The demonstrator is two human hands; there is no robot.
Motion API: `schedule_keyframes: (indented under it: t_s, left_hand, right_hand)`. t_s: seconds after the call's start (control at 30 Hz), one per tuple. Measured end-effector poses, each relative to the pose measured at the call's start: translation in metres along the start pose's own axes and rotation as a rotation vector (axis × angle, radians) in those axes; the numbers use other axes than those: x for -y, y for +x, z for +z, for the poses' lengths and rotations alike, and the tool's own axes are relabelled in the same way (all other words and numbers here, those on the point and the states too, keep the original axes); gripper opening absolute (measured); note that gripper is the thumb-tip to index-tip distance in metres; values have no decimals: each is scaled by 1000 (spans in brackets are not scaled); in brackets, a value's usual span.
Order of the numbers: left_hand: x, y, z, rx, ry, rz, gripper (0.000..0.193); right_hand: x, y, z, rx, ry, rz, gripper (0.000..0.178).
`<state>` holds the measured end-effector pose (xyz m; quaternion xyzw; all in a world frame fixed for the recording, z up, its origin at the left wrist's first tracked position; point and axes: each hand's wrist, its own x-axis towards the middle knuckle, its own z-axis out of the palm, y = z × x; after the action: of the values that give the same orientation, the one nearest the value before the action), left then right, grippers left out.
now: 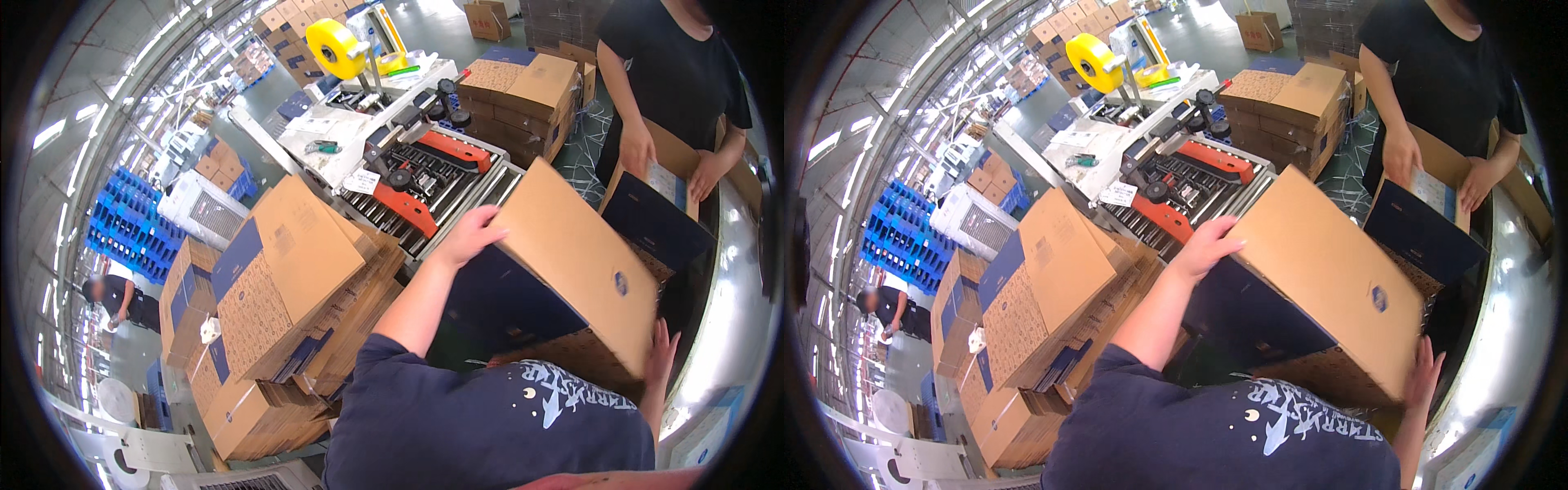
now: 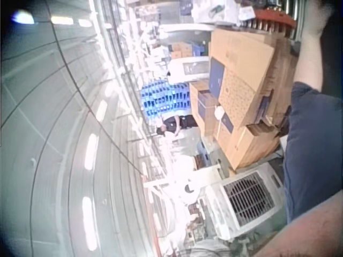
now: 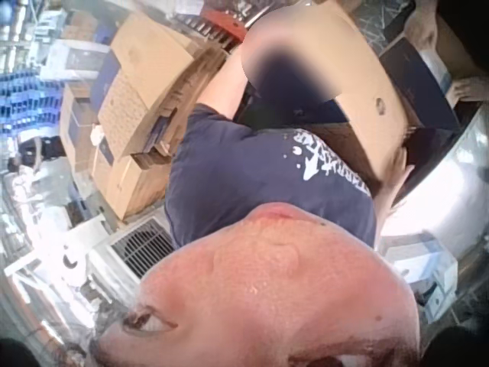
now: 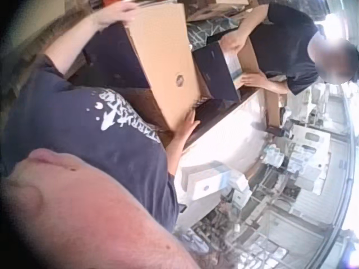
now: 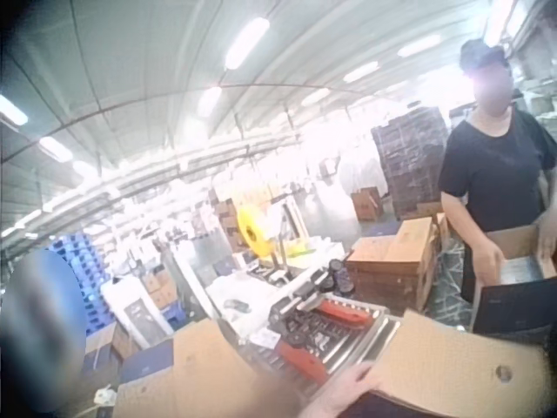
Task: The person picks up blue and white rectangular packages from a metal table and stacks them inside an open cardboard box.
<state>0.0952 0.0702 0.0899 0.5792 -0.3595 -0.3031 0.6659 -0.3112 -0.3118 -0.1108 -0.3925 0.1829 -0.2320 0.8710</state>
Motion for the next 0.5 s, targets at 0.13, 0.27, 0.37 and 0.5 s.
schedule_keyframes:
  t_s: [0.13, 0.27, 0.37, 0.5]
  left_hand:
    - [-49, 28, 130, 743, 191, 18, 48]
    - [-12, 28, 172, 1388, 444, -91, 55]
    - [43, 54, 101, 819, 706, -270, 46]
    - [92, 16, 56, 1022, 1560, 227, 55]
  right_hand:
    - [57, 3, 156, -47, -363, -133, 65]
    - [101, 14, 219, 99, -815, -384, 65]
    - [115, -11, 178, -160, -1483, -77, 71]
    - [94, -68, 159, -121, -1757, 45, 60]
